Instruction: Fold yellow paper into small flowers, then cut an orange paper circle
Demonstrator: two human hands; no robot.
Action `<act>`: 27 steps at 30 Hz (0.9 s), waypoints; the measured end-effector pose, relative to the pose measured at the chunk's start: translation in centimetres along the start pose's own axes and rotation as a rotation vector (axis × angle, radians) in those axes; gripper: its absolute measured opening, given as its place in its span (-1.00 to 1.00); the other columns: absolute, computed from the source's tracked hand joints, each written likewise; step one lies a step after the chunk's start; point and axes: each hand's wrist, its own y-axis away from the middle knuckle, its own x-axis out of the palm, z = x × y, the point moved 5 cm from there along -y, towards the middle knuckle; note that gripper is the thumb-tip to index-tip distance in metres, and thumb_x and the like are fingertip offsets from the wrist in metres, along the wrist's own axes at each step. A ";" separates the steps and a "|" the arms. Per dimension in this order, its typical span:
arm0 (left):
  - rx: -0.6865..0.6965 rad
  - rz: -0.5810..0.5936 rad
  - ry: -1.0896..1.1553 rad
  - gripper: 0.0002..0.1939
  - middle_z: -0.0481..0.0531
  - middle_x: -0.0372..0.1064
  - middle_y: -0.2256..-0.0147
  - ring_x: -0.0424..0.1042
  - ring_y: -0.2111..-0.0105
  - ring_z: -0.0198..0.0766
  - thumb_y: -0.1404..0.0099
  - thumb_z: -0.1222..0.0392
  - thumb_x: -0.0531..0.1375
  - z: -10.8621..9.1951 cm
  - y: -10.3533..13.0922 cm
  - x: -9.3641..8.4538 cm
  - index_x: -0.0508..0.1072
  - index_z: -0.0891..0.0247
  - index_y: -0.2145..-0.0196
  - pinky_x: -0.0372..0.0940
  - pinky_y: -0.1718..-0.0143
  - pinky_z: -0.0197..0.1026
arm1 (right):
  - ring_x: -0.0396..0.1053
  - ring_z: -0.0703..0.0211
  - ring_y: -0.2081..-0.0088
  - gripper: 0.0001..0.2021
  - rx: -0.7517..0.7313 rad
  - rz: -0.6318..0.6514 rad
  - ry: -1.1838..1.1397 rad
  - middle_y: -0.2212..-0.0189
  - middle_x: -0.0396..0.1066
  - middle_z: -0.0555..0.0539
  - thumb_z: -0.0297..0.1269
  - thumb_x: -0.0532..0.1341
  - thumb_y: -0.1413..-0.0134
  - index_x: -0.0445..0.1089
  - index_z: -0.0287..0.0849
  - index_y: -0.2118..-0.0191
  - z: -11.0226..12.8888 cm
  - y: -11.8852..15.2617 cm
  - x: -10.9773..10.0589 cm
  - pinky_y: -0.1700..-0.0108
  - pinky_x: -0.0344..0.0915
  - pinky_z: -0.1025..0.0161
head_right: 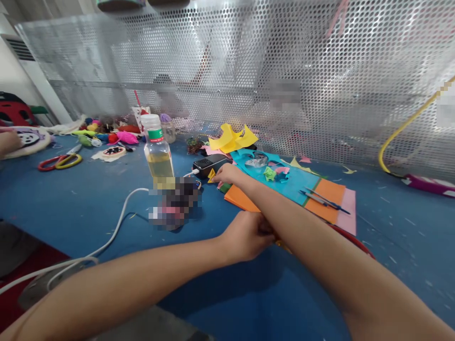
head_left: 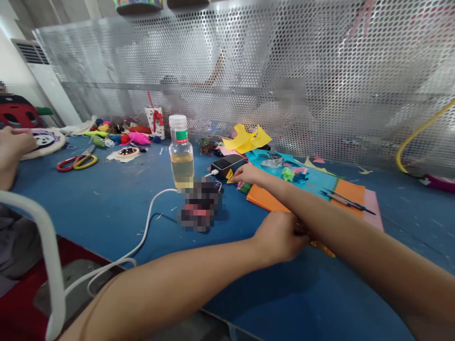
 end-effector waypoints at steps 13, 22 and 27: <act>-0.079 -0.159 0.013 -0.86 -0.02 0.39 0.56 0.38 0.56 -0.28 -0.08 0.30 0.13 0.3 -0.2 -1.7 0.28 0.29 0.34 0.13 0.62 -0.34 | 0.29 0.32 0.44 -0.86 -0.306 -0.473 -0.385 0.52 0.23 0.08 -0.30 0.16 -0.01 0.15 -0.15 0.44 0.3 9.9 -4.4 0.39 0.25 0.33; 0.063 -0.314 0.007 -0.87 -0.12 0.23 0.54 0.29 0.49 -0.36 0.00 0.38 0.13 -1.7 -0.5 -3.7 0.20 0.25 0.51 0.17 0.45 -0.32 | 0.36 0.23 0.36 -0.86 -0.394 -0.525 -0.405 0.36 0.43 -0.01 -0.31 0.21 0.03 0.41 -0.09 0.27 -2.7 21.7 -2.1 0.33 0.29 0.30; 0.059 -0.340 0.050 -0.85 -0.13 0.22 0.53 0.27 0.50 -0.40 -0.02 0.35 0.14 -2.3 -0.4 -3.6 0.16 0.26 0.51 0.15 0.48 -0.35 | 0.34 0.21 0.43 -0.90 -0.332 -0.660 -0.475 0.46 0.42 -0.02 -0.25 0.25 0.07 0.39 -0.14 0.41 -5.2 21.8 -1.0 0.37 0.28 0.27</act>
